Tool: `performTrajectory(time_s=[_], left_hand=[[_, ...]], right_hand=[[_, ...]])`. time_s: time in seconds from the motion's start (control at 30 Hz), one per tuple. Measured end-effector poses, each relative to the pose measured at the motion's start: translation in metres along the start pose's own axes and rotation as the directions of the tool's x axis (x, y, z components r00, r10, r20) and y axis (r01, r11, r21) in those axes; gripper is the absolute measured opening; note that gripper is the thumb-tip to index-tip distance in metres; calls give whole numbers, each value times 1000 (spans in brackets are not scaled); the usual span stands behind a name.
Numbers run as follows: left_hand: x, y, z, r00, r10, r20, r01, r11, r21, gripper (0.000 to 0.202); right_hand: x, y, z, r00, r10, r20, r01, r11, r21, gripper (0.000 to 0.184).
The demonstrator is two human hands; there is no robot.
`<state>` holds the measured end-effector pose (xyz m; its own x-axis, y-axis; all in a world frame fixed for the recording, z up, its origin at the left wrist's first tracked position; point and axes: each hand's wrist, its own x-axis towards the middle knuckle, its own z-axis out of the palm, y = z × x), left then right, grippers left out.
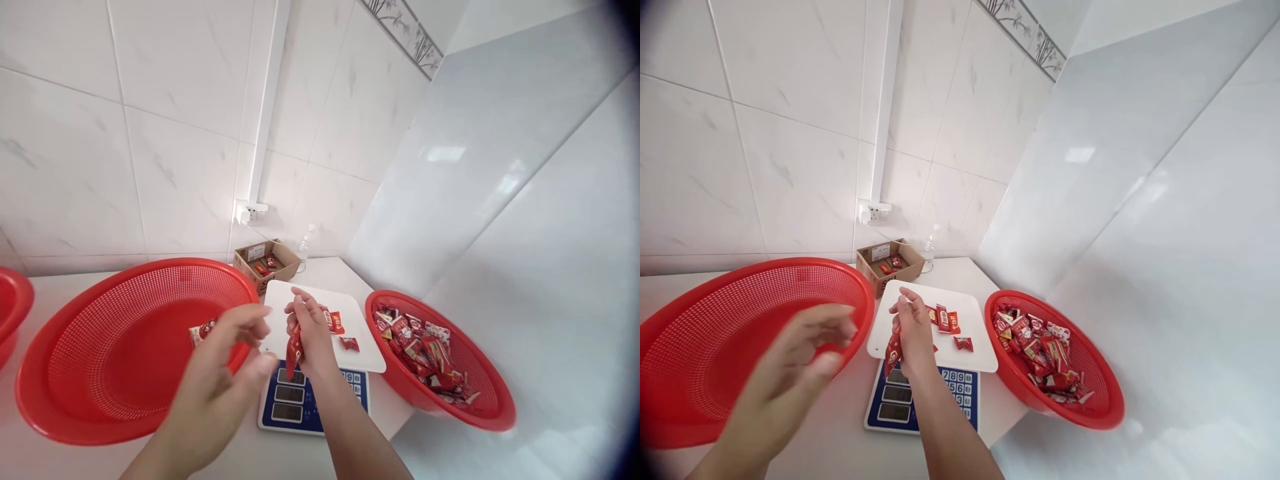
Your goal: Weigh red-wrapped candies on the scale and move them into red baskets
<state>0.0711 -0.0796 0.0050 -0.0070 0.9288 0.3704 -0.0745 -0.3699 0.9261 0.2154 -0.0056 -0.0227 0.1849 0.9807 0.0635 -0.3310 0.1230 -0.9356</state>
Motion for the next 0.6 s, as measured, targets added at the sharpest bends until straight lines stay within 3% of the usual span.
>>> performTrajectory(time_s=[0.1,0.2,0.3,0.43,0.5,0.6], left_hand=[[14,-14,18,953,-68,296,-20,958,287,46],[19,-31,30,912,-76,402,-46,958,284,43],[20,-36,38,942,-39,332,-40,973,228,35],[20,-32,34,959,-114,259,63,978,198,35],[24,-32,21,956,-164,245,86,950,300,38],[39,-37,-11,989,-115,90,55,863,502,38]], right_hand=[[-5,-7,-8,995,-69,-74,71,997,26,43],[-12,-11,-14,990,-112,-84,113,994,2,40],[-21,-12,-21,995,-99,-26,99,995,-13,41],[-35,-12,-40,981,2,194,34,983,-182,36],[-39,-12,-53,987,14,162,30,964,-265,33],[-42,-14,-76,1000,-15,19,19,967,-253,36]])
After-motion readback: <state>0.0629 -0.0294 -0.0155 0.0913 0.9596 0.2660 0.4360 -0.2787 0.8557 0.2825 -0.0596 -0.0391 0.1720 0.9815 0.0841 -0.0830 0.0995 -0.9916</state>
